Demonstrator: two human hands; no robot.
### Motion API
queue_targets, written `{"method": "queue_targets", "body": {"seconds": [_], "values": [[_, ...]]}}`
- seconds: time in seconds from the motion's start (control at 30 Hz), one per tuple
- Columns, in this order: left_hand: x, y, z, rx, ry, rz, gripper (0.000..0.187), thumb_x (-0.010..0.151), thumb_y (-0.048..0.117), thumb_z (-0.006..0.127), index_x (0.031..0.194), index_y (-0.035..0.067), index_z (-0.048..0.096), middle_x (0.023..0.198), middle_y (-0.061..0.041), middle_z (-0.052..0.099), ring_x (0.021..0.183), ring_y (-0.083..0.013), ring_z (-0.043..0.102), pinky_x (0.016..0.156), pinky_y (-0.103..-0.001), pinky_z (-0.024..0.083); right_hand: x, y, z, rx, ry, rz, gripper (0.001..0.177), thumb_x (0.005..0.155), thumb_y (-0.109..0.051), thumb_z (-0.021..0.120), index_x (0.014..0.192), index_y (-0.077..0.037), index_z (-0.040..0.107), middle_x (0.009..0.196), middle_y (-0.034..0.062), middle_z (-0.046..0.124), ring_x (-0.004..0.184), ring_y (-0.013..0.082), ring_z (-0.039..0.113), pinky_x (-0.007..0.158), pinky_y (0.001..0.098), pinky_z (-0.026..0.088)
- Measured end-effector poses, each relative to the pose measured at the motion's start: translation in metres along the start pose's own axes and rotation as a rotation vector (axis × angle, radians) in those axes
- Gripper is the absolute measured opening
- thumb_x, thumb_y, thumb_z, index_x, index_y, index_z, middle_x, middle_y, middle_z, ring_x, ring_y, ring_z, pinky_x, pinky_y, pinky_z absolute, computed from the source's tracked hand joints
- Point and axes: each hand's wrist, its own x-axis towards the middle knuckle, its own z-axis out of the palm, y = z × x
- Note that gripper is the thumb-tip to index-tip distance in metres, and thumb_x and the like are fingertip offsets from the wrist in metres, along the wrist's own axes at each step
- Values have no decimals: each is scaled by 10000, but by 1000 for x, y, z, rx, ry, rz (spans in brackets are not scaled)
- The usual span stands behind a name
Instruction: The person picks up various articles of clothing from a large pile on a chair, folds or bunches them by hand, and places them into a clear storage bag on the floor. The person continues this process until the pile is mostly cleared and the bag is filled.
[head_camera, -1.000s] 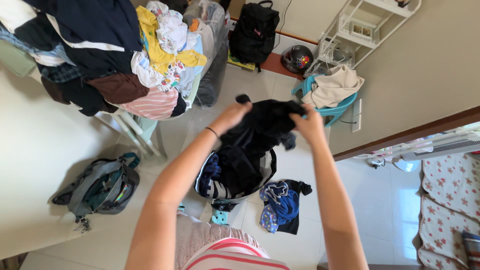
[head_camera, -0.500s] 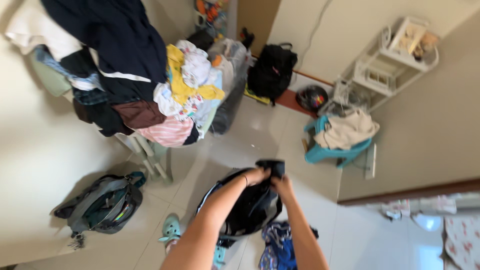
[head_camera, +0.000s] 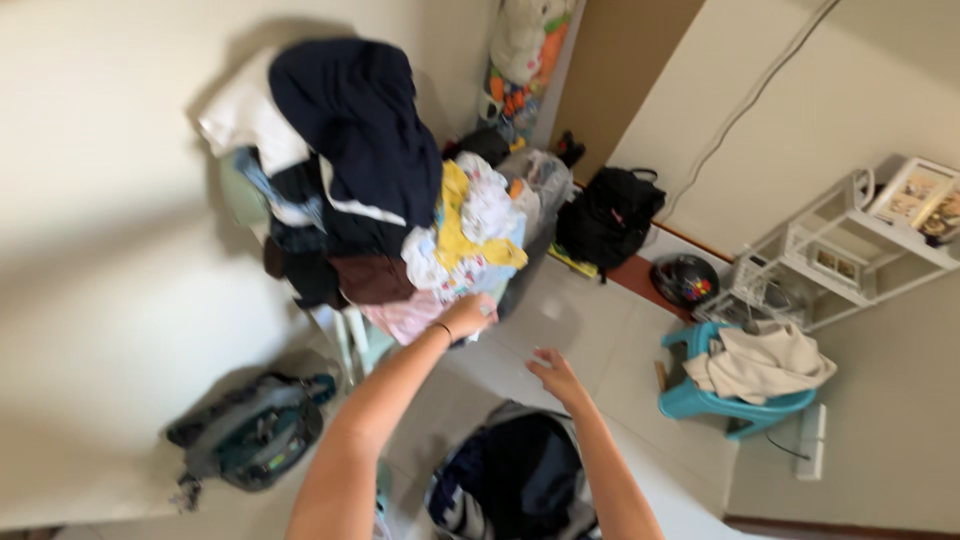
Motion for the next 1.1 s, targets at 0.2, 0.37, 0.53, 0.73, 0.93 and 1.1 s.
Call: {"method": "queue_targets", "body": {"seconds": [0.2,0.37,0.53,0.73,0.93,1.1], "values": [[63,-30,-202,52,656,126,238,833,208,778,1041,132,691,1098,-145,717,1101,-354,651,956,-449,527,61,-139,55,-160,-51,-218,562,907,-360,749,1377,-86,608,1065,192,734,908,191,662,806,335,541],[63,-11,-330,349,599,-130,832,673,86,829,1424,190,487,1559,-257,308,1387,-517,333,968,-627,449,62,-242,83,-25,-154,-388,488,906,-289,731,1318,-74,583,1101,32,697,974,148,716,794,306,556],[92,-8,-367,415,562,-166,818,743,157,861,1467,238,489,1635,-258,160,1455,-605,132,1032,-806,287,76,-276,99,18,-220,-426,471,924,-278,724,1323,-65,591,1011,48,727,977,139,702,791,288,538],[118,-24,-348,524,417,-325,320,912,192,730,1223,210,652,1684,-226,128,1498,-623,42,1047,-829,272,86,-285,104,28,-188,-314,486,931,-271,725,1356,-78,588,934,74,737,937,148,669,767,269,511],[153,-44,-341,-170,717,-150,290,993,110,585,1282,123,596,1423,-221,565,1347,-476,474,1041,-554,478,94,-298,100,-45,-78,-388,703,824,-316,797,1404,-56,497,1355,172,605,1104,217,675,765,332,540],[170,14,-383,-1398,561,246,244,1037,102,528,1261,20,580,1159,-133,682,1063,-226,668,947,-348,558,113,-320,104,53,116,-722,1167,718,-328,952,1525,25,187,1526,260,290,1388,381,360,977,398,527]]}}
